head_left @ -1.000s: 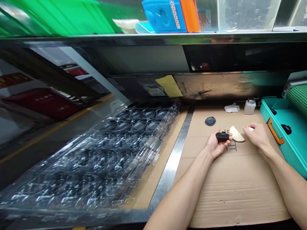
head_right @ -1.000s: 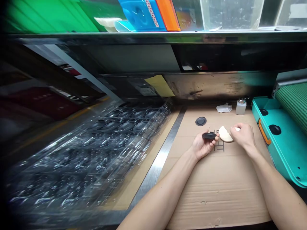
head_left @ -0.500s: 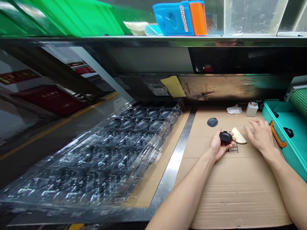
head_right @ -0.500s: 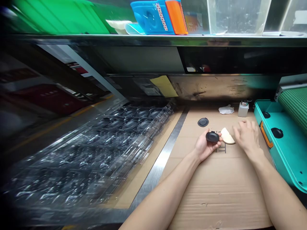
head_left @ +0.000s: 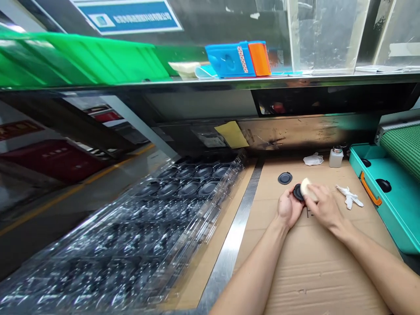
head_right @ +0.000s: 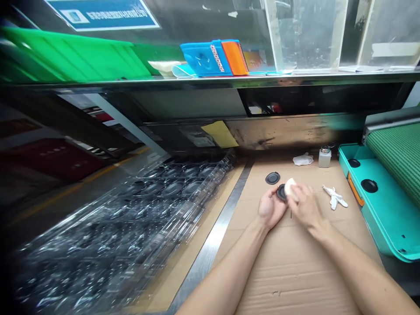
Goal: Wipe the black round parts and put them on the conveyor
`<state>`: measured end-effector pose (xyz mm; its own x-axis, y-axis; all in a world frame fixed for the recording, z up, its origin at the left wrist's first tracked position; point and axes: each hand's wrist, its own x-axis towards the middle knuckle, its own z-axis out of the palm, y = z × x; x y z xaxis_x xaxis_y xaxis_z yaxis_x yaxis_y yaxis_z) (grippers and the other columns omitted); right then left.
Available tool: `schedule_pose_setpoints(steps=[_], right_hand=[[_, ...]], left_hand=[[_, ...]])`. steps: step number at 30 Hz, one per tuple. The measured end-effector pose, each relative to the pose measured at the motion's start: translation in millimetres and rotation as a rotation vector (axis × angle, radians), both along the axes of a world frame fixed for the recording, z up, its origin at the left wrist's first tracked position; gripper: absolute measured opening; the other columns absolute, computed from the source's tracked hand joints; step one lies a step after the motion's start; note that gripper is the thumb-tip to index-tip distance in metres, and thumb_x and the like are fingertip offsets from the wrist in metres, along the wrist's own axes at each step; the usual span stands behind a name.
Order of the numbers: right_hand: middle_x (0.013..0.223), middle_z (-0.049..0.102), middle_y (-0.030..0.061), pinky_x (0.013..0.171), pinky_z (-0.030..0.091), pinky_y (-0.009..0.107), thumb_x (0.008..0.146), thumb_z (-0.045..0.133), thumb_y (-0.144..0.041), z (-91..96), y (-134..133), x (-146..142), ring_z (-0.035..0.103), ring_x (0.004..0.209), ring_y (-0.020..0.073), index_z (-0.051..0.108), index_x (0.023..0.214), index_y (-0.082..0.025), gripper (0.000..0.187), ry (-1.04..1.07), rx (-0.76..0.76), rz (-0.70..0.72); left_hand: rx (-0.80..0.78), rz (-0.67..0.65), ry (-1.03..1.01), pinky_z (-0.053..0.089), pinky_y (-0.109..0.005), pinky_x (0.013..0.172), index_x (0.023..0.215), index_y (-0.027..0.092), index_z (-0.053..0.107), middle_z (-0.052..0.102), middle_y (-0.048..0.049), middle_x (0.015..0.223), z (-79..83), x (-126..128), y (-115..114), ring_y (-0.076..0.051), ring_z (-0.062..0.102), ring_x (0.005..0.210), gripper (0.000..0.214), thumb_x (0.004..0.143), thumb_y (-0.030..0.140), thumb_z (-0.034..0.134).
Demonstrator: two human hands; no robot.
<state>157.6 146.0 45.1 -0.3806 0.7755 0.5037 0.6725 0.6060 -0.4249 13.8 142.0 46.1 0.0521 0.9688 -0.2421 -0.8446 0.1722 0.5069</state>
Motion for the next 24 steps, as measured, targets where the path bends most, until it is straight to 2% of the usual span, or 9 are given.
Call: schedule_pose_setpoints(steps=[2, 6, 8, 10, 14, 17, 21, 24], right_hand=[[0.123, 0.061, 0.0112, 0.089, 0.048, 0.037, 0.095, 0.051, -0.029, -0.8, -6, -12, 0.055, 0.104, 0.0250, 0.067, 0.119, -0.022, 0.030, -0.016, 0.033, 0.089], [0.117, 0.062, 0.0131, 0.089, 0.048, 0.037, 0.096, 0.051, -0.026, 0.5, -2, -17, 0.054, 0.103, 0.0257, 0.067, 0.119, -0.020, 0.029, -0.071, 0.023, -0.049], [0.120, 0.062, 0.0134, 0.090, 0.048, 0.037, 0.096, 0.050, -0.027, 2.0, 0, -13, 0.053, 0.104, 0.0260, 0.067, 0.119, -0.020, 0.029, -0.110, 0.031, -0.049], [0.124, 0.060, 0.0135, 0.090, 0.047, 0.036, 0.097, 0.049, -0.028, 3.5, -1, -10, 0.053, 0.105, 0.0262, 0.066, 0.122, -0.021, 0.031, -0.169, 0.034, -0.016], [0.121, 0.062, 0.0144, 0.091, 0.046, 0.035, 0.098, 0.048, -0.027, 5.3, -7, -11, 0.053, 0.104, 0.0256, 0.067, 0.120, -0.019, 0.030, -0.219, -0.008, -0.110], [0.128, 0.060, 0.0132, 0.093, 0.044, 0.034, 0.098, 0.048, -0.030, 5.5, -5, -11, 0.052, 0.108, 0.0252, 0.066, 0.122, -0.021, 0.031, -0.270, 0.005, -0.079], [0.115, 0.065, 0.0116, 0.094, 0.041, 0.032, 0.099, 0.046, -0.030, 5.6, 12, 7, 0.054, 0.106, 0.0239, 0.070, 0.109, -0.020, 0.027, -0.292, -0.104, -0.242], [0.115, 0.064, 0.0096, 0.095, 0.039, 0.031, 0.097, 0.050, -0.030, 5.2, 20, 24, 0.054, 0.108, 0.0239, 0.070, 0.110, -0.022, 0.025, -0.292, -0.140, -0.265]], left_hand=[[-0.005, -0.052, -0.011, 0.051, -0.042, 0.099, 0.107, 0.013, 0.063, 0.070, -0.0147, 0.110, -1.5, 2, -2, -0.025, 0.067, 0.105, 0.033, 0.098, 0.035, 0.040], [0.013, -0.090, 0.013, 0.045, -0.044, 0.107, 0.112, 0.011, 0.065, 0.070, -0.0157, 0.115, -3.9, 4, -3, -0.027, 0.063, 0.117, 0.039, 0.101, 0.036, 0.038], [0.011, -0.119, 0.007, 0.045, -0.044, 0.109, 0.112, 0.011, 0.066, 0.070, -0.0153, 0.116, -5.4, 5, -3, -0.027, 0.062, 0.119, 0.038, 0.100, 0.036, 0.040], [0.008, -0.148, 0.004, 0.045, -0.044, 0.109, 0.110, 0.011, 0.067, 0.070, -0.0156, 0.116, -7.0, 4, -2, -0.027, 0.062, 0.119, 0.038, 0.100, 0.037, 0.041], [0.007, -0.155, 0.049, 0.046, -0.046, 0.108, 0.106, 0.011, 0.068, 0.071, -0.0149, 0.114, -10.4, 4, -2, -0.028, 0.063, 0.118, 0.037, 0.100, 0.036, 0.042], [-0.013, -0.157, 0.038, 0.046, -0.045, 0.109, 0.108, 0.010, 0.068, 0.070, -0.0166, 0.117, -11.9, 5, -2, -0.028, 0.062, 0.119, 0.037, 0.100, 0.036, 0.044], [-0.028, -0.096, 0.011, 0.049, -0.047, 0.105, 0.109, 0.007, 0.064, 0.065, -0.0225, 0.124, -8.5, 3, -1, -0.030, 0.062, 0.121, 0.034, 0.100, 0.032, 0.044], [-0.044, -0.087, -0.062, 0.054, -0.046, 0.098, 0.115, 0.006, 0.060, 0.060, -0.0254, 0.131, -1.8, -5, 0, -0.033, 0.060, 0.123, 0.036, 0.100, 0.034, 0.043]])
